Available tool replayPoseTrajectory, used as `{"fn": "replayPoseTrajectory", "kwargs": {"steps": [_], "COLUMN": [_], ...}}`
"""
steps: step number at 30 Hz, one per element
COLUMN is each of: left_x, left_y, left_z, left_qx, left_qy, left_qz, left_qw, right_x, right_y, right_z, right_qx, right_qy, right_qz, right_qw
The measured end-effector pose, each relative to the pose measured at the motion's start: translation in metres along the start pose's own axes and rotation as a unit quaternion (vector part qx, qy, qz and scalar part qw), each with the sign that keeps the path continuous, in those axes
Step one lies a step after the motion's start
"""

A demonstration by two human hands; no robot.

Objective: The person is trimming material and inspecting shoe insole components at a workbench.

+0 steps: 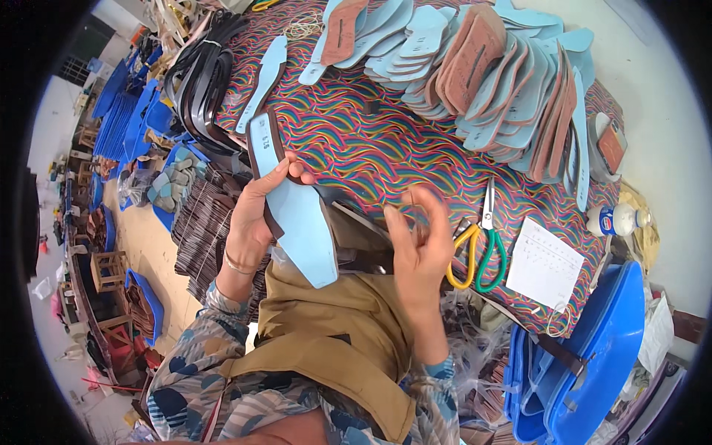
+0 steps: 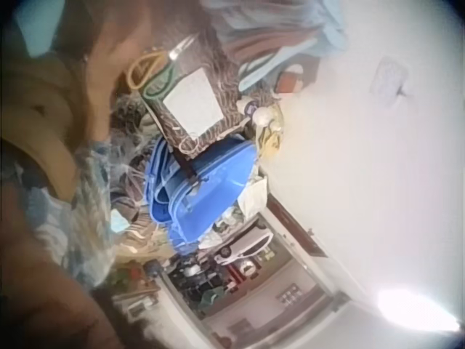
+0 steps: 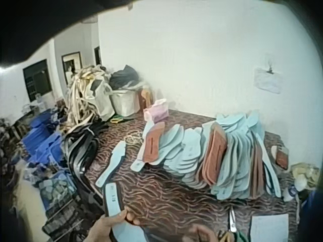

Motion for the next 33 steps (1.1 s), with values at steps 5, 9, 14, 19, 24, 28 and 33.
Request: {"fn": "replayPoseTrajectory", "kwargs": {"steps": [5, 9, 14, 19, 24, 28, 33], "left_x": [0.005, 0.010, 0.017, 0.025, 0.030, 0.031, 0.026], "left_y": [-0.010, -0.005, -0.001, 0.002, 0.005, 0.008, 0.018], "left_z": [0.008, 0.017, 0.027, 0.033, 0.035, 0.036, 0.035], "left_qx": [-0.040, -0.050, -0.060, -0.060, -0.063, -0.065, -0.036], "left_qy": [-0.031, -0.028, 0.025, 0.051, 0.065, 0.065, 0.083], "left_qz": [0.084, 0.113, 0.047, 0.042, 0.040, 0.014, -0.011], "left_qw": [0.995, 0.992, 0.997, 0.996, 0.995, 0.996, 0.996], "right_x": [-0.001, -0.030, -0.017, -0.023, -0.032, -0.031, -0.010], "right_y": [0.019, 0.043, 0.063, 0.068, 0.067, 0.060, 0.029], "right_z": [0.056, 0.074, 0.063, 0.057, 0.059, 0.052, 0.013], "right_qx": [0.179, 0.172, 0.104, 0.099, 0.080, 0.022, 0.097], "right_qy": [0.216, 0.333, 0.277, 0.260, 0.237, 0.201, 0.066], "right_qz": [-0.276, -0.427, -0.453, -0.458, -0.450, -0.370, -0.170], "right_qw": [0.920, 0.823, 0.841, 0.844, 0.858, 0.907, 0.978]}}
Point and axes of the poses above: each hand's wrist, its own z-axis away from the middle knuckle, its own y-axis out of the palm, x = y × z, the point moved 1 cm from there along -z, towards the middle knuckle, and after that the axes turned 6 degrees about x, right-handed, at the moved point
